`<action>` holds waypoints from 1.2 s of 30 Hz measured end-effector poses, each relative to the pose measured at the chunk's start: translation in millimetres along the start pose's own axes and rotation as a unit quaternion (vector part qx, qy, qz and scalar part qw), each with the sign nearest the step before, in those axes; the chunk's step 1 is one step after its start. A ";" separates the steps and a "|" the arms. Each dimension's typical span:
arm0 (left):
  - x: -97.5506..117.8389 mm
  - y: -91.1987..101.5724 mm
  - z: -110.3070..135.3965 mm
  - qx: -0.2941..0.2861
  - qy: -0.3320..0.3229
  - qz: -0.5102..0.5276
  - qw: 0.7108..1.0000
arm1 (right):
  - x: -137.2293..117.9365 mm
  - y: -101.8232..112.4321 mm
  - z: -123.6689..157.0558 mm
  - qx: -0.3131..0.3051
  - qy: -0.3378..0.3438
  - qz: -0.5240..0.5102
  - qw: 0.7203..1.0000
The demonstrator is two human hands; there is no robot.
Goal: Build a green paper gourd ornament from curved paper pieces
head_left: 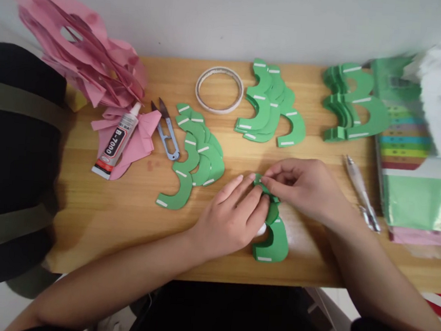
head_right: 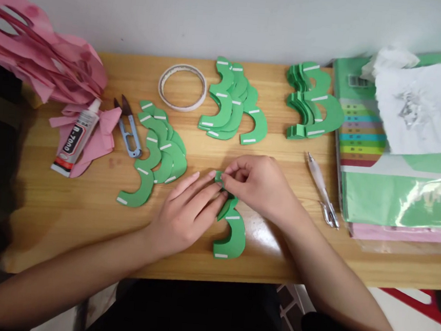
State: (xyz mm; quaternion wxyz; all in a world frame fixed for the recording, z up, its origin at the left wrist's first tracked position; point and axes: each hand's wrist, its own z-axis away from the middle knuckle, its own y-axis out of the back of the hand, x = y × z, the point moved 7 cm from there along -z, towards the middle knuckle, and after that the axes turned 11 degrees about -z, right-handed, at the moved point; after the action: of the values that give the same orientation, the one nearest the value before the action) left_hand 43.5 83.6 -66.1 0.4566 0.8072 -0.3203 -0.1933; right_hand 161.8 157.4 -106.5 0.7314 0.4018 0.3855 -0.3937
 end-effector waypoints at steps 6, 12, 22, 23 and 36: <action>-1.8 4.1 -0.5 0.018 0.016 -0.016 1.000 | 4.5 -0.5 0.0 -0.031 -0.024 -0.045 0.998; -3.8 4.3 2.8 0.015 0.040 -0.038 0.998 | 5.9 0.6 -0.9 -0.029 -0.012 -0.034 0.999; -2.3 1.9 2.1 0.002 0.023 -0.018 1.000 | 2.7 -0.5 -0.8 -0.040 0.002 0.008 0.999; -2.0 2.1 1.6 0.004 0.023 -0.019 1.000 | 1.7 -0.7 -0.7 -0.042 0.002 0.010 0.999; 3.3 -0.1 0.7 -0.014 -0.010 -0.030 0.999 | 0.4 -2.8 0.4 -0.054 -0.002 0.002 0.999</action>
State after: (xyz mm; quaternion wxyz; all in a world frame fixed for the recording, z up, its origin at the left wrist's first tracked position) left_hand 45.4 80.9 -66.5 0.4587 0.8082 -0.2974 -0.2191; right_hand 159.5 155.9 -107.5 0.7539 0.3614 0.4040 -0.3713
